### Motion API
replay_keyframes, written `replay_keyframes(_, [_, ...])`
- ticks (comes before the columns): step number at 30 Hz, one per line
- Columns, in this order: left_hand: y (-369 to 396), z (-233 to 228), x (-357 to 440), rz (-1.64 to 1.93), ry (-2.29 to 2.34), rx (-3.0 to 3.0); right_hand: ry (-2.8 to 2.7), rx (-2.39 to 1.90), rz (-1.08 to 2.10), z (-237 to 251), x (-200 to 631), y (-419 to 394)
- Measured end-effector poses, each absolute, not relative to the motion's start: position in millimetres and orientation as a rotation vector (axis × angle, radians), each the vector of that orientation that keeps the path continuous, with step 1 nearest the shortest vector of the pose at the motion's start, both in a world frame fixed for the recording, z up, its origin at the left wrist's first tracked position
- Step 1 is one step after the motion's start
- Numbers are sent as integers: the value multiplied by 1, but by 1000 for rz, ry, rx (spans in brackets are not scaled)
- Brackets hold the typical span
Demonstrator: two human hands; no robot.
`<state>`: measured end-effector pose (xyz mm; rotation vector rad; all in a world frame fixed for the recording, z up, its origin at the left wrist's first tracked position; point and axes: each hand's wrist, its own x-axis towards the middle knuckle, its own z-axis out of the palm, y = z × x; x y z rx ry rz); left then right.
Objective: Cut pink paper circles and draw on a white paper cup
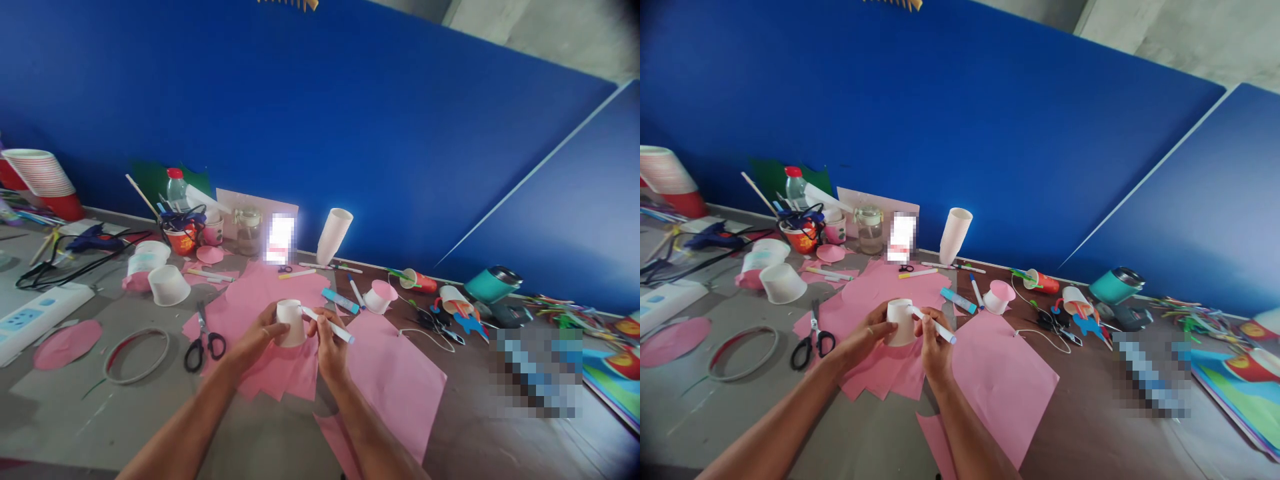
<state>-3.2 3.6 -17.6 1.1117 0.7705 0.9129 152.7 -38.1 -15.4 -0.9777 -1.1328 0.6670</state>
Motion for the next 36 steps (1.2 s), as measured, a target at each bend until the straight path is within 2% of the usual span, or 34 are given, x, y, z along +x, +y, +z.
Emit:
replay_keyframes(16, [4,-17,-5,918,813,1137,-1114,-994,681,-18,153,-43])
replay_keyframes(36, [0,-11,-5,912,825,1165,-1391,-1019,557,-9,148,-52])
